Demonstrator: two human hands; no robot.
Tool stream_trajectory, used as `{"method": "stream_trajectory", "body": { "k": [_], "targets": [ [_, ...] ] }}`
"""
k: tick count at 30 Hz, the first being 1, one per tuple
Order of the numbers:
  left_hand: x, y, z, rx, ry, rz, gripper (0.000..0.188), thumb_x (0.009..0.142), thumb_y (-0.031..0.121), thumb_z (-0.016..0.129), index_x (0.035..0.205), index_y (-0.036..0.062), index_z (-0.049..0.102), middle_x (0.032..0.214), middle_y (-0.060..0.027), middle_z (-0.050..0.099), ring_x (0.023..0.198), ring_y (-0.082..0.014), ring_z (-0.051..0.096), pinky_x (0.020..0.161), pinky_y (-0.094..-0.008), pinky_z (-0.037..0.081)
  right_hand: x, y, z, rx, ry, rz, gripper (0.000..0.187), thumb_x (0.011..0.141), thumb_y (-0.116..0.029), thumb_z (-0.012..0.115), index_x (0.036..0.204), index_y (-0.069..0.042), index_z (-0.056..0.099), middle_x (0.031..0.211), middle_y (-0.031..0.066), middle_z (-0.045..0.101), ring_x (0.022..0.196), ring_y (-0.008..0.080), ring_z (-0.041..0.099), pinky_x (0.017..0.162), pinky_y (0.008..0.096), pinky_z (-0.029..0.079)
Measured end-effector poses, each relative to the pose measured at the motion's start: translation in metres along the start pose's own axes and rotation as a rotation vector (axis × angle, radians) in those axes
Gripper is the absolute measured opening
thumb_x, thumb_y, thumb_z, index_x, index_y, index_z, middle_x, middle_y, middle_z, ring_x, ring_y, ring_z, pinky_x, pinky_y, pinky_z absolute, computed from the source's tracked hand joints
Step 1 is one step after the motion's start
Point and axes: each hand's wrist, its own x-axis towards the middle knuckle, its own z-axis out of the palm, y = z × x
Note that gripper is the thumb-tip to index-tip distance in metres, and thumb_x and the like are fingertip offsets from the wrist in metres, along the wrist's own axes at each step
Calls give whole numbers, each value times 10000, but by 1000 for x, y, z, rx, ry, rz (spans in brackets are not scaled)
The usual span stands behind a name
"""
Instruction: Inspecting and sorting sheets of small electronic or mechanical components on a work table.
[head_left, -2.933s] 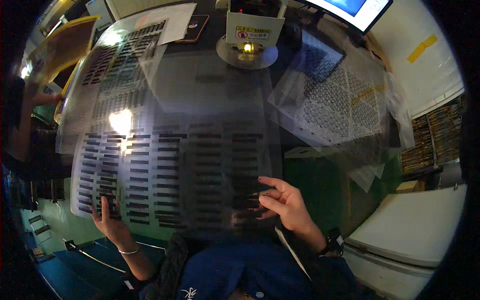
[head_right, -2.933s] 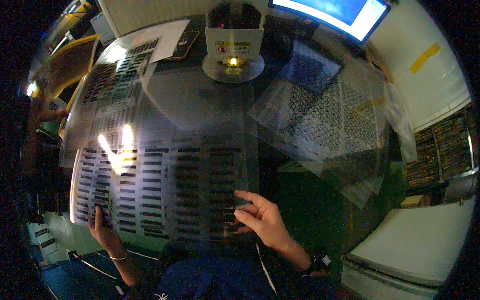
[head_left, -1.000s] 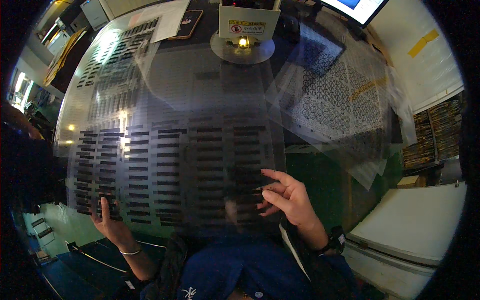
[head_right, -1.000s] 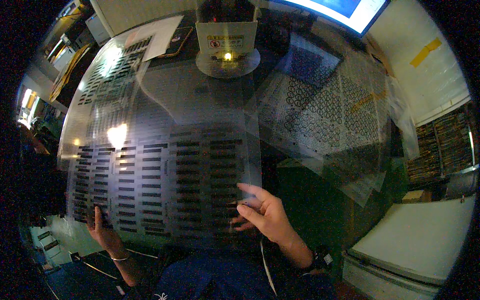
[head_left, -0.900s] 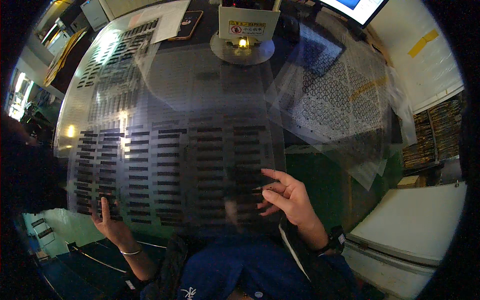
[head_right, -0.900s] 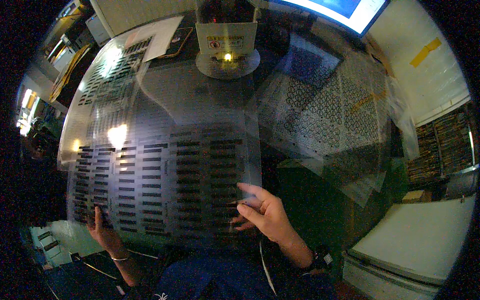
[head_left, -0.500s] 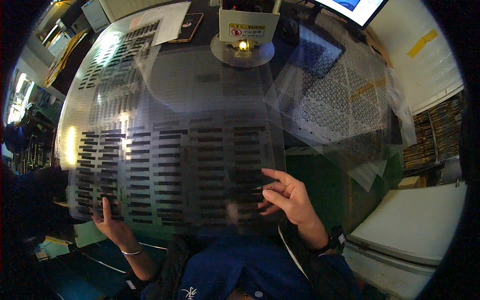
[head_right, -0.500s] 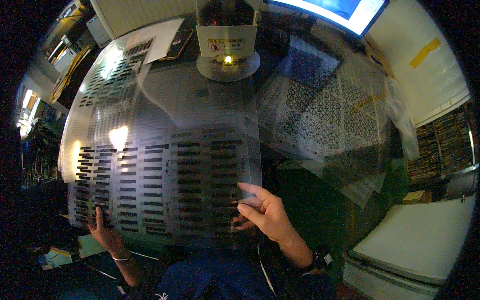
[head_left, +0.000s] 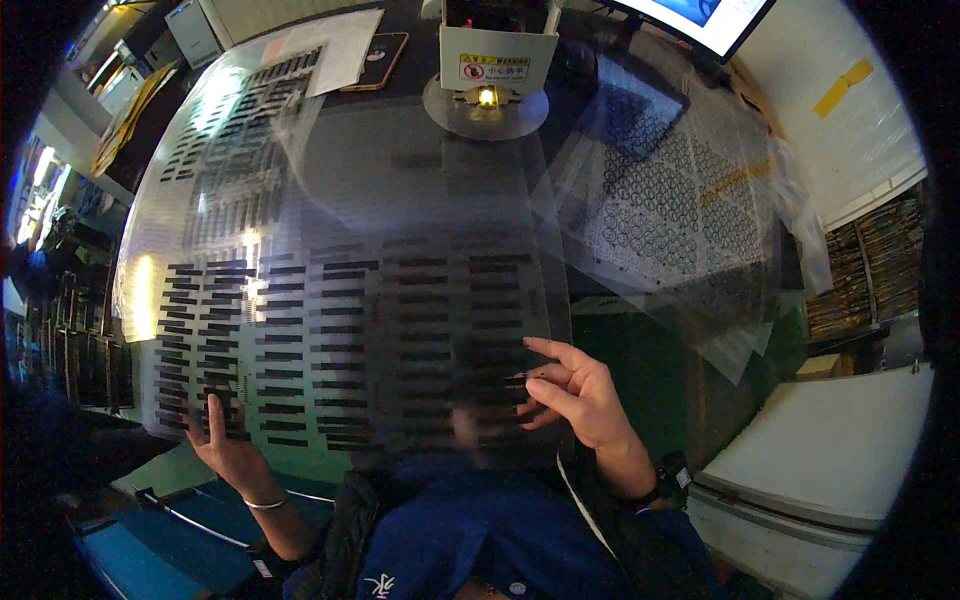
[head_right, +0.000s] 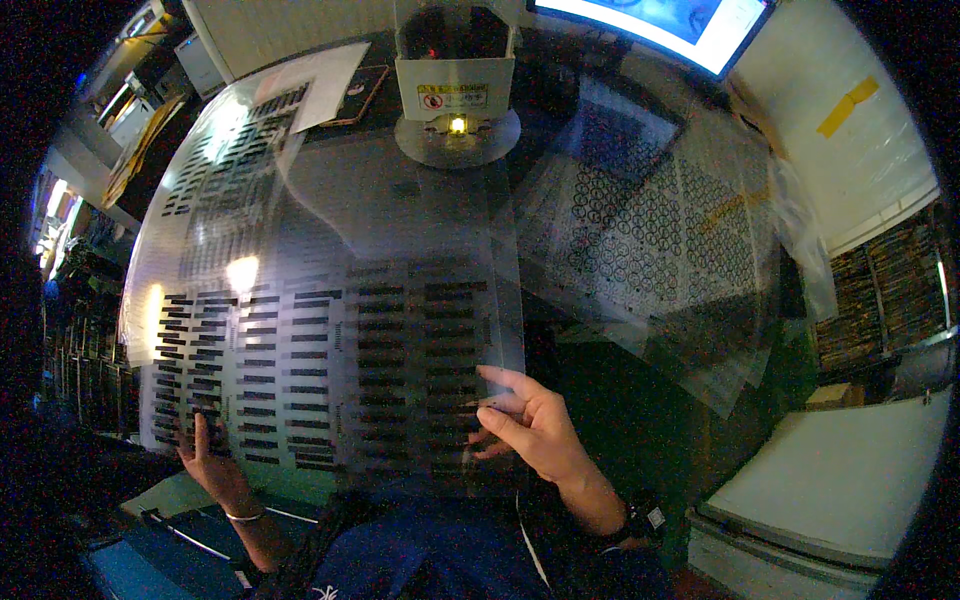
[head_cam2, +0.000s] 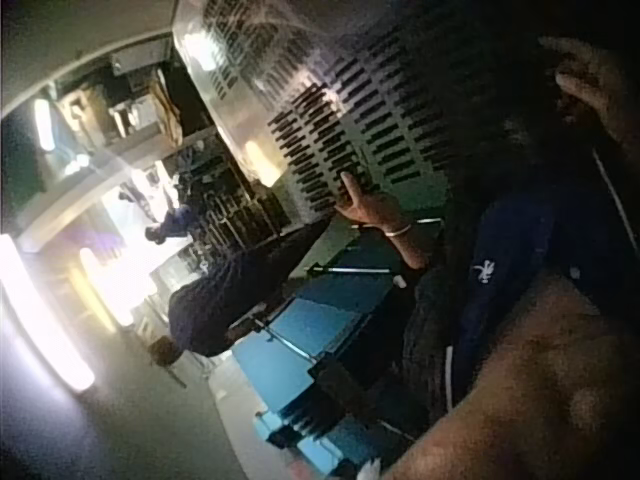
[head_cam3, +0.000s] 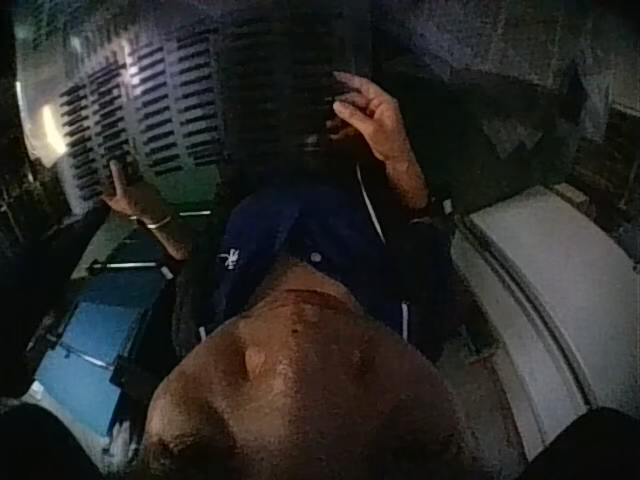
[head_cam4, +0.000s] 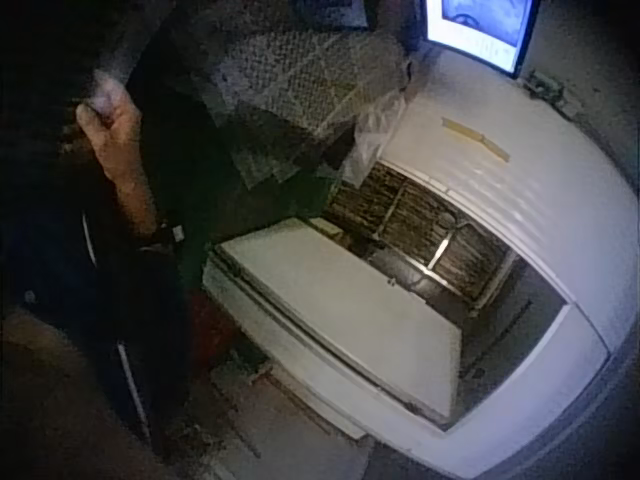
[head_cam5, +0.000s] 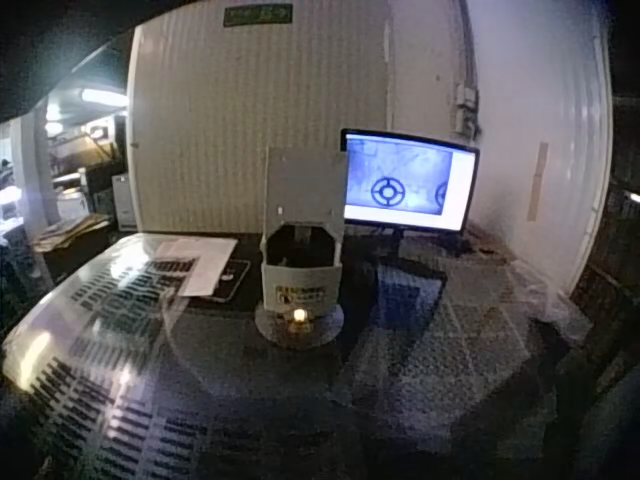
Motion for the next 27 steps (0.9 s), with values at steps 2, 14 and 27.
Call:
{"method": "stream_trajectory", "body": {
  "k": [2, 14, 27],
  "targets": [
    [4, -2, -3, 3, -23, -6, 392, 841, 56, 611, 1206, 55, 468, 1063, -65, 579, 898, -140, 578, 676, -257, 485, 0, 0, 1, 1, 10, -1, 486, 870, -35, 552, 1313, 1, 357, 1011, 146, 601, 798, 203, 630, 630, 325, 577],
    [-2, 16, 14, 17, 1, -1, 390, 790, 49, 656, 1148, 48, 502, 930, -60, 613, 757, -143, 593, 592, -265, 481, 4, -11, 13, -136, 109, 46, 496, 829, -53, 579, 1287, 4, 398, 969, 188, 592, 764, 243, 636, 610, 346, 574],
    [-5, 25, 0, -258, -8, -72, 411, 796, 15, 643, 1171, 39, 476, 947, -81, 617, 758, -161, 621, 580, -306, 563, 16, 26, -35, 221, -38, 7, 413, 846, -80, 535, 1243, 2, 457, 979, 117, 599, 837, 189, 587, 699, 333, 501]
  ]
}}
